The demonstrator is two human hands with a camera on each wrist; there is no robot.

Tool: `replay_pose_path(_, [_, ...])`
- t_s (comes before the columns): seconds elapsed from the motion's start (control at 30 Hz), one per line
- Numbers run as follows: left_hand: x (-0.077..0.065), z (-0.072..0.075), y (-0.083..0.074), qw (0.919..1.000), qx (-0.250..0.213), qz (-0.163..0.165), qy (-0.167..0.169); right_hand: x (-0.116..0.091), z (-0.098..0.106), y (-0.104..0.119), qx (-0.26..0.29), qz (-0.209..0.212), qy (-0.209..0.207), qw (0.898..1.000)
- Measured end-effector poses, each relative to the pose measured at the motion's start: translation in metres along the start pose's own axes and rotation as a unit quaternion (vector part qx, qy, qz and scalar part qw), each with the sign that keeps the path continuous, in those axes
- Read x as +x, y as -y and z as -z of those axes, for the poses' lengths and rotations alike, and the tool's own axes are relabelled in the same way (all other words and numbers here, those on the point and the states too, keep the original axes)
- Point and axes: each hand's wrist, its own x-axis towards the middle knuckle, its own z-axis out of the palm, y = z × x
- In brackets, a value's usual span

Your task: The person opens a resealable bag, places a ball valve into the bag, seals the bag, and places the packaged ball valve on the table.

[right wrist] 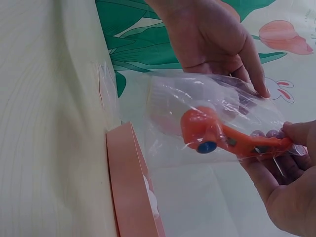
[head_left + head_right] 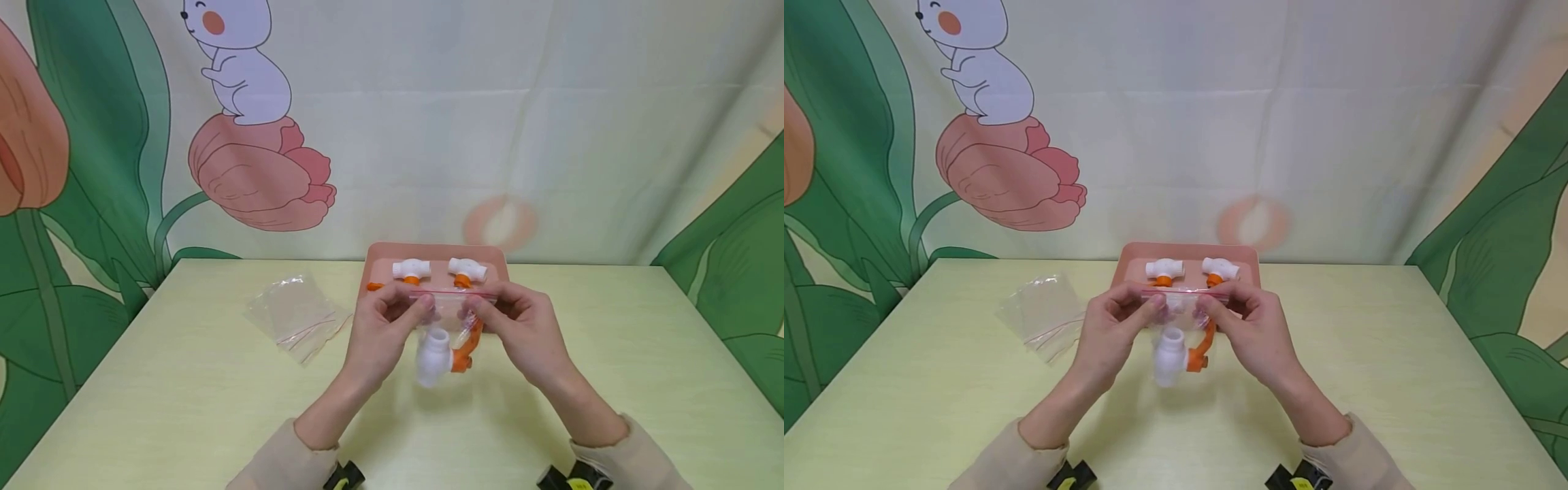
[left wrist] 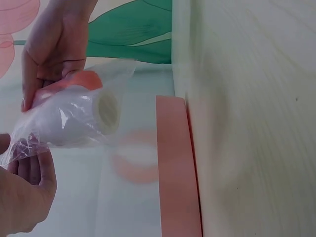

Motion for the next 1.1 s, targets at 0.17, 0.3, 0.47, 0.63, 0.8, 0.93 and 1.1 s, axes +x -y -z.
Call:
replay_pose_path(0.17, [0.000, 0.001, 0.001, 0.9994, 0.021, -0.023, 0.016, -0.001, 0.001, 0.002, -0.009, -0.011, 0.002, 1.000])
replay_pose_path(0.3, [0.000, 0.001, 0.003, 0.9982, 0.049, -0.033, 0.013, -0.001, 0.001, 0.003, -0.017, -0.020, 0.008, 1.000])
replay_pose_path(0.47, [-0.001, 0.000, 0.003, 0.9974, 0.064, -0.032, 0.008, -0.001, 0.000, 0.003, -0.017, -0.016, 0.020, 1.000])
replay_pose_path(0.63, [-0.002, -0.001, 0.004, 0.9975, 0.065, -0.027, 0.000, 0.000, -0.004, 0.004, -0.012, -0.005, 0.029, 0.999])
replay_pose_path(0.8, [-0.004, -0.001, 0.005, 0.9981, 0.055, -0.029, 0.007, 0.001, -0.008, 0.004, -0.041, 0.011, 0.026, 0.999])
replay_pose_path(0.93, [-0.004, -0.001, 0.005, 0.9980, 0.053, -0.027, 0.020, 0.000, -0.009, 0.003, -0.055, 0.019, 0.022, 0.998])
replay_pose_path(1.1, [-0.005, 0.000, 0.003, 0.9955, 0.080, -0.030, 0.042, -0.001, -0.009, 0.004, -0.048, 0.019, 0.028, 0.998])
